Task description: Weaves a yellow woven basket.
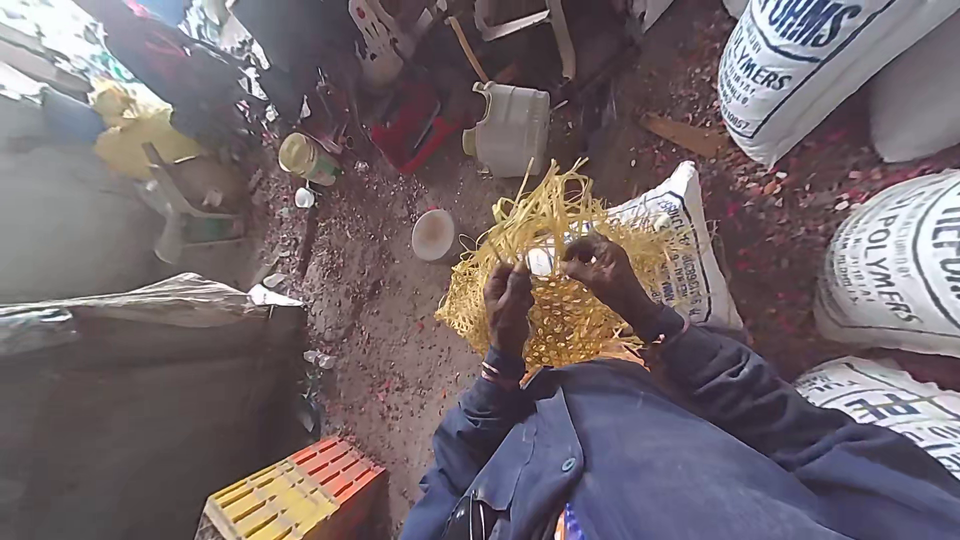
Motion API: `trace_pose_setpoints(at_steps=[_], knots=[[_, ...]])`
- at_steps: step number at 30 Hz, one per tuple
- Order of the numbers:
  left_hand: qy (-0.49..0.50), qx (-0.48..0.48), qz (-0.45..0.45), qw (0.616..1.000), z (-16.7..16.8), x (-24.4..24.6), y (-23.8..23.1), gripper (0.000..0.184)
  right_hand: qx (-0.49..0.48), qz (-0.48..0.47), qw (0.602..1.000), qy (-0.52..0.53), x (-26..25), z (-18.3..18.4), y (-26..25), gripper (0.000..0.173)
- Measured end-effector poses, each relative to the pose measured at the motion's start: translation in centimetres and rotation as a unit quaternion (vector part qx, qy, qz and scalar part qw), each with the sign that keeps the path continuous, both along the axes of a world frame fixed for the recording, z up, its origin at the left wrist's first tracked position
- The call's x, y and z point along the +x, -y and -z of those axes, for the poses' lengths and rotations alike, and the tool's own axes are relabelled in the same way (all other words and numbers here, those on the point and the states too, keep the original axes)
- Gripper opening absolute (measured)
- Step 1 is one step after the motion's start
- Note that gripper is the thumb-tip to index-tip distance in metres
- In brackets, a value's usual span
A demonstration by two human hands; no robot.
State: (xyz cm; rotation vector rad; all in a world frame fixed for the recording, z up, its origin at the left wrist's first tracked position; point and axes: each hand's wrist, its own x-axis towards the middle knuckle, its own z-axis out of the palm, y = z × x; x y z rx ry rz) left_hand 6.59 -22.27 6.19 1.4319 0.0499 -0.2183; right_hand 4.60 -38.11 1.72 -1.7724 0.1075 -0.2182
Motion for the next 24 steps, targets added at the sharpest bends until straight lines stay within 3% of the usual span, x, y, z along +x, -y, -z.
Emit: trace_pose_setpoints(at_steps=[3, 5, 10, 16, 24], knots=[[-0.075, -0.032, -0.080, 0.993, -0.1, 0.5, 0.0, 0.030, 0.125, -0.002, 0.992, 0.009, -0.7, 1.0, -0.6, 0.006], [-0.087, -0.022, -0.078, 0.993, -0.2, 0.6, 0.2, 0.029, 0.143, -0.013, 0.989, -0.027, -0.8, 0.8, -0.9, 0.001], [-0.062, -0.007, -0.015, 0.998, 0.3, 0.1, 0.3, 0.029, 0.101, -0.008, 0.991, -0.085, -0.2, 0.4, -0.9, 0.010], [-0.104, -0.029, -0.090, 0.990, 0.7, 0.8, 0.0, 0.032, 0.107, -0.006, 0.994, 0.014, -0.9, 1.5, -1.1, 0.012], [-0.067, -0.026, -0.024, 0.997, 0.5, -0.1, 0.6, 0.032, -0.064, -0.017, 0.995, 0.071, 0.0, 0.8, -0.8, 0.016]])
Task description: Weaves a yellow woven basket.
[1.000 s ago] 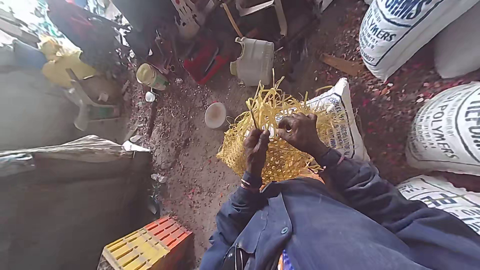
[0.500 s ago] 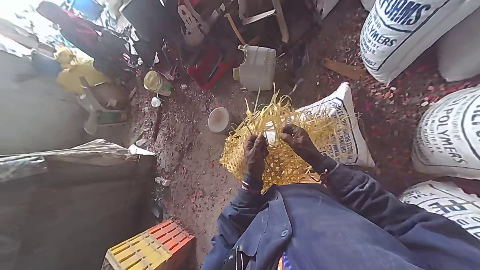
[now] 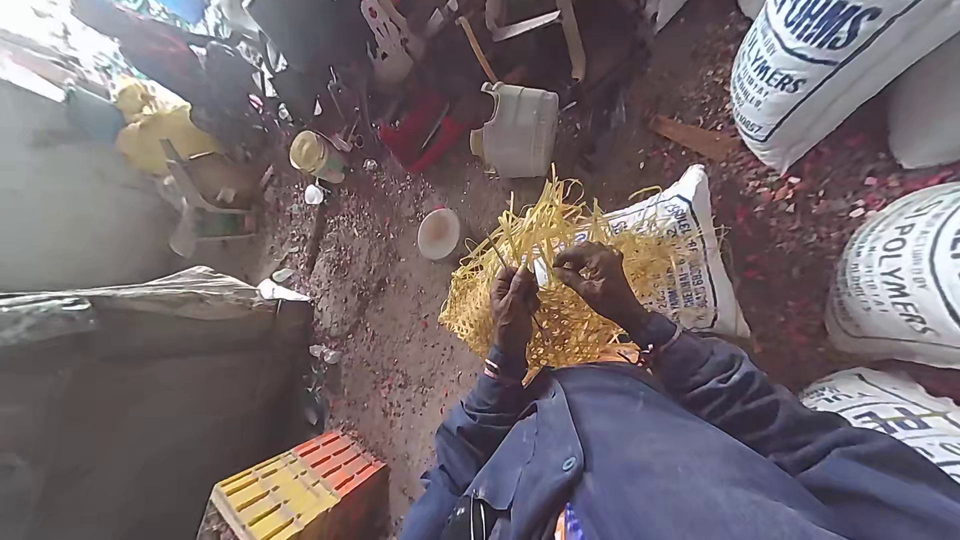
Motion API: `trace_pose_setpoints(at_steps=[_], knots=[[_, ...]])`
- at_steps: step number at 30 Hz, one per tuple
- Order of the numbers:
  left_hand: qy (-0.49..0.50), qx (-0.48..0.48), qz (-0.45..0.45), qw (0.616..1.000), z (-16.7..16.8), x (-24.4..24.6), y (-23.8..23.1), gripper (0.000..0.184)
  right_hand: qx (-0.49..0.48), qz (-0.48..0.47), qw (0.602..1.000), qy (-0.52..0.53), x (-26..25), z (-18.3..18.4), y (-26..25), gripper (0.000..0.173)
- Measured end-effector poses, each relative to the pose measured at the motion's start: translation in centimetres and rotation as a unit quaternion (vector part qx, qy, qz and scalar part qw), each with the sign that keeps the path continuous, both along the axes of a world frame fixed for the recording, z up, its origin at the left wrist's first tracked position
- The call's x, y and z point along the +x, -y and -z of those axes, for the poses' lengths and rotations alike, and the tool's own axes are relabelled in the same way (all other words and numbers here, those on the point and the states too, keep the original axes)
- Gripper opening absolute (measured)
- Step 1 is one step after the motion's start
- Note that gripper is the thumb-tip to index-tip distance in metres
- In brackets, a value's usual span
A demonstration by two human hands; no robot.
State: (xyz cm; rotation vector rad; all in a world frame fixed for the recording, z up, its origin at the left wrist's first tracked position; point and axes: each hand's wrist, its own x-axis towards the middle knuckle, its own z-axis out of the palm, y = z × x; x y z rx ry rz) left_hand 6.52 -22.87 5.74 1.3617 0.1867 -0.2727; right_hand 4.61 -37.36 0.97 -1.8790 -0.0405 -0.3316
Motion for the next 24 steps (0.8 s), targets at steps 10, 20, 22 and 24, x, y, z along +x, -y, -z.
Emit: trace_pose_setpoints(at_steps=[10, 20, 22, 24], knots=[[-0.011, 0.008, -0.054, 0.998, 0.3, 0.3, -0.4, 0.032, 0.121, -0.037, 0.990, -0.070, -0.7, -0.3, 0.2, 0.005], [-0.009, -0.017, 0.058, 0.998, 0.3, -1.2, -2.7, 0.036, 0.127, 0.030, 0.991, -0.030, -0.1, 1.9, 0.5, 0.008], [0.041, 0.041, 0.102, 0.993, 0.0, -1.5, -2.2, 0.021, 0.092, 0.010, 0.996, -0.009, -0.2, 1.3, -0.3, 0.009], [0.063, 0.166, 0.121, 0.977, -0.2, -1.0, -1.9, 0.019, 0.057, -0.015, 0.998, 0.014, -0.3, 0.8, -0.9, 0.008]])
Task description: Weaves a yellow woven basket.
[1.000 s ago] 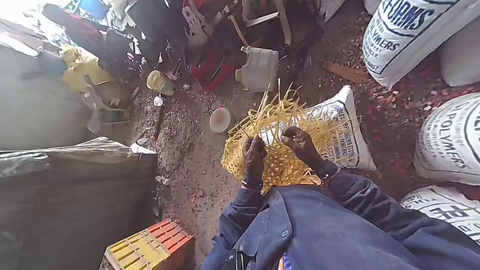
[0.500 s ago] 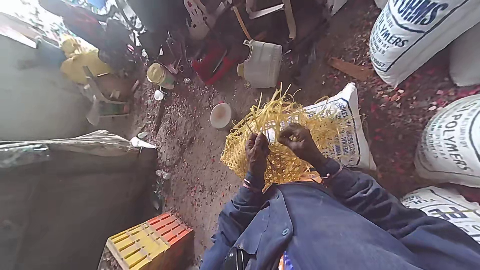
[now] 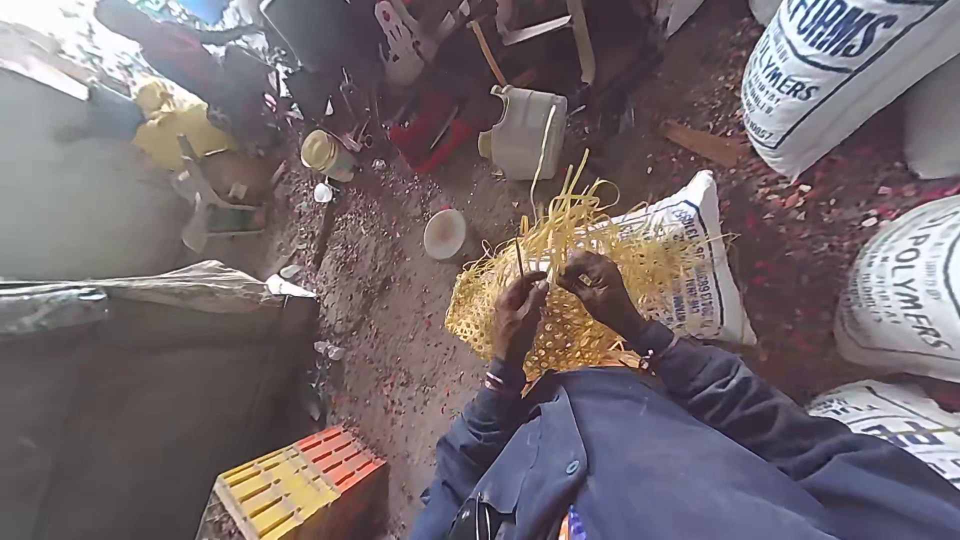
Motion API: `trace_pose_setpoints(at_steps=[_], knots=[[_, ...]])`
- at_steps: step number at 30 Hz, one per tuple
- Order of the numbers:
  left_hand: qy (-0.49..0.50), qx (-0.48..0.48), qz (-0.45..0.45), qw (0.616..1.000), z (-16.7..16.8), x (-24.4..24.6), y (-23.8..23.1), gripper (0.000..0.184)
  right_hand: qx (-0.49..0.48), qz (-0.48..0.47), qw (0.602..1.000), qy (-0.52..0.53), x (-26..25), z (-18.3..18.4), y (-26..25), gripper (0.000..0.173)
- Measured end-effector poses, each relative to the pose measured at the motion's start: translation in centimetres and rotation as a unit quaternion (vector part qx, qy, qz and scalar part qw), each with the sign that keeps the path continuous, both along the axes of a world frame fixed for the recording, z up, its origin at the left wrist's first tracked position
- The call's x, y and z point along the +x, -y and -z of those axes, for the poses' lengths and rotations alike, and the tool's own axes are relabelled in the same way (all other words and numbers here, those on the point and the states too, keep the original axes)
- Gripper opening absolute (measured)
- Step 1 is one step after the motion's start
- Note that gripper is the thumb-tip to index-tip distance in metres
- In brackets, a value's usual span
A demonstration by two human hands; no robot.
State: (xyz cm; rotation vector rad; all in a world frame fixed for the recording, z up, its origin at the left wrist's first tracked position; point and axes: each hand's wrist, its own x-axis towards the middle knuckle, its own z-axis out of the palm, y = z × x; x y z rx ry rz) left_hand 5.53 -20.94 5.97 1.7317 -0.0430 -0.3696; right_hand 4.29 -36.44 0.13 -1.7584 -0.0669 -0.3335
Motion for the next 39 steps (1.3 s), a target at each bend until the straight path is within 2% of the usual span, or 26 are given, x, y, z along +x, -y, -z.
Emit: trace_pose_setpoints(at_steps=[2, 5, 8, 11, 15, 18, 21, 25, 27, 29, 32, 33, 34, 36, 37, 39], knots=[[0.013, 0.086, 0.011, 0.996, -0.5, 0.4, 0.3, 0.019, -0.028, -0.025, 0.999, 0.009, -0.3, -0.5, -0.5, 0.014], [0.048, 0.110, 0.001, 0.993, -0.9, -0.2, 0.8, 0.007, -0.075, -0.043, 0.996, 0.015, -0.8, -0.9, -1.0, 0.026], [0.065, 0.137, -0.029, 0.988, -0.8, -0.4, 1.3, 0.012, -0.097, -0.051, 0.994, 0.013, -0.9, -1.3, -1.1, 0.016], [0.103, 0.094, -0.066, 0.988, 0.4, -0.5, 1.2, 0.014, -0.067, -0.042, 0.996, 0.033, -1.0, -0.6, -0.5, 0.014], [0.161, -0.007, -0.096, 0.982, 0.8, -0.1, 0.3, 0.017, 0.030, 0.073, 0.997, 0.028, -2.5, 2.0, 3.2, 0.028], [0.136, -0.120, -0.066, 0.981, 0.0, 0.1, -0.2, 0.033, -0.005, 0.128, 0.989, -0.079, -4.0, 4.9, 7.3, 0.036], [0.097, -0.189, -0.036, 0.977, -1.0, -0.3, -0.2, 0.034, -0.016, 0.084, 0.972, -0.219, -5.5, 8.0, 9.8, 0.047], [0.037, -0.238, -0.086, 0.967, -2.6, -1.1, 0.6, 0.030, 0.068, 0.040, 0.912, -0.402, -8.3, 11.2, 8.9, 0.075], [0.030, -0.253, -0.098, 0.962, -3.4, -0.9, 1.2, 0.035, 0.096, 0.040, 0.898, -0.427, -8.5, 12.5, 7.3, 0.080], [0.028, -0.256, -0.106, 0.960, -4.2, -1.0, 1.9, 0.040, 0.123, 0.003, 0.890, -0.439, -7.9, 10.8, 5.9, 0.077], [0.038, -0.264, -0.103, 0.958, -5.0, -0.8, 2.3, 0.042, 0.151, -0.101, 0.856, -0.484, -5.4, 2.1, 5.8, 0.056], [0.040, -0.260, -0.112, 0.958, -5.3, -0.8, 2.2, 0.043, 0.146, -0.121, 0.873, -0.449, -5.2, 1.3, 5.8, 0.054], [0.045, -0.244, -0.129, 0.960, -5.8, -0.7, 2.1, 0.045, 0.145, -0.127, 0.900, -0.391, -5.2, 2.6, 5.7, 0.053], [0.070, -0.235, -0.154, 0.957, -6.8, -0.4, 1.5, 0.046, 0.153, -0.097, 0.938, -0.297, -4.9, 6.9, 5.8, 0.049], [0.088, -0.230, -0.160, 0.956, -7.4, -0.3, 1.0, 0.044, 0.145, -0.069, 0.943, -0.291, -4.6, 8.4, 6.3, 0.046], [0.121, -0.214, -0.171, 0.954, -8.7, -0.3, 0.1, 0.043, 0.025, 0.015, 0.960, -0.280, -4.6, 9.3, 8.0, 0.048]])
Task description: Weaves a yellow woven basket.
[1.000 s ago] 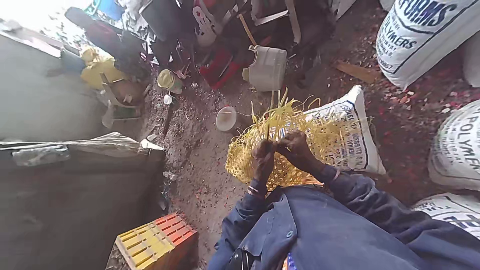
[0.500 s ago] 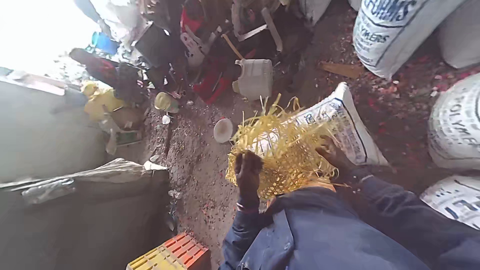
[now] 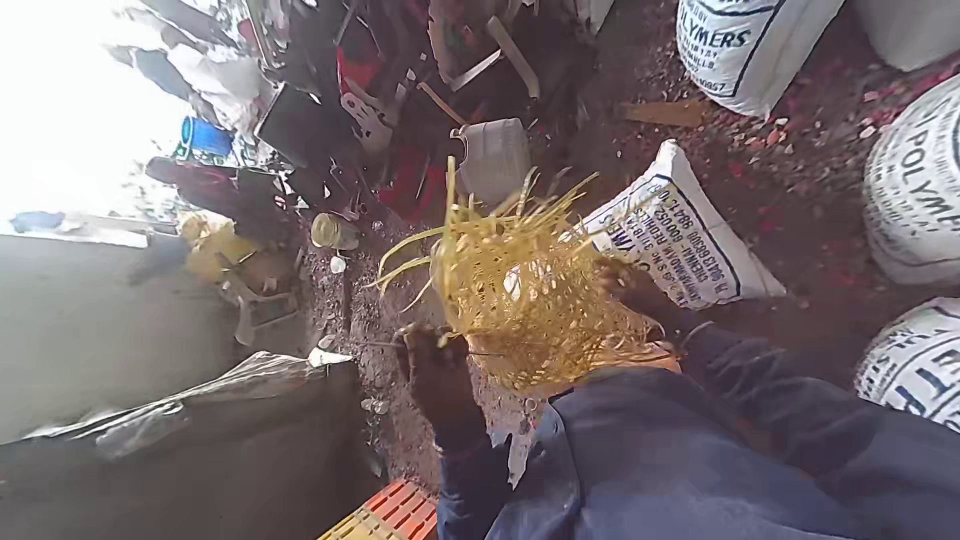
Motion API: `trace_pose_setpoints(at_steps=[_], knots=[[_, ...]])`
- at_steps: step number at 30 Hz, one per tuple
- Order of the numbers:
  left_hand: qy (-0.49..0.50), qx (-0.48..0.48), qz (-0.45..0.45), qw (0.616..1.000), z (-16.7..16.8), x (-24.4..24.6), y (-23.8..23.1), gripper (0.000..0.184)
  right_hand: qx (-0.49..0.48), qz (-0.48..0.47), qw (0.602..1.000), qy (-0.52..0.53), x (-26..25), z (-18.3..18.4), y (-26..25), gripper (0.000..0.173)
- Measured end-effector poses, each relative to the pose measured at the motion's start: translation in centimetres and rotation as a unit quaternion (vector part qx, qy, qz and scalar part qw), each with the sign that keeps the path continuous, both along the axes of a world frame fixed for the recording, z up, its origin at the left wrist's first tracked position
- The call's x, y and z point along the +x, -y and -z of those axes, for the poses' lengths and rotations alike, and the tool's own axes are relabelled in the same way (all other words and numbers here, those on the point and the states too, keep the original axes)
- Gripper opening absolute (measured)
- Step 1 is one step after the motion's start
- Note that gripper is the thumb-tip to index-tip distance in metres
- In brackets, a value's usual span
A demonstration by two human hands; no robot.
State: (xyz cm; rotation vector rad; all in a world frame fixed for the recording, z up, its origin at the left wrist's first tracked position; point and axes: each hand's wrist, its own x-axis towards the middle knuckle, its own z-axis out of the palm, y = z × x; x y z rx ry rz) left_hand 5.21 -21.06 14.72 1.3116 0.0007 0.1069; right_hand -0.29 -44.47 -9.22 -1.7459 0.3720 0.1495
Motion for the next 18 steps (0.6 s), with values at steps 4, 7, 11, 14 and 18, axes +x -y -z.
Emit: trace_pose_setpoints(at_steps=[4, 7, 11, 14, 18], knots=[[0.049, 0.030, -0.034, 0.998, -2.9, -0.8, -0.8, 0.046, -0.198, -0.012, 0.977, 0.080, 1.2, -0.6, 2.6, 0.086], [0.087, 0.037, -0.004, 0.995, -3.7, -1.3, -1.9, 0.038, -0.217, -0.106, 0.962, 0.129, 3.9, -1.9, 1.4, 0.093], [0.168, 0.123, 0.119, 0.971, -3.6, -0.4, -8.3, 0.021, -0.225, -0.244, 0.943, 0.029, 8.3, -1.6, -0.7, 0.089], [0.239, 0.130, 0.094, 0.958, -6.1, -0.8, -9.5, 0.013, -0.219, -0.335, 0.916, 0.017, 8.6, -0.8, -2.0, 0.053], [0.314, 0.077, -0.073, 0.943, -9.1, -1.2, -7.0, 0.020, -0.221, -0.362, 0.901, 0.093, 6.9, -0.9, -3.4, 0.039]])
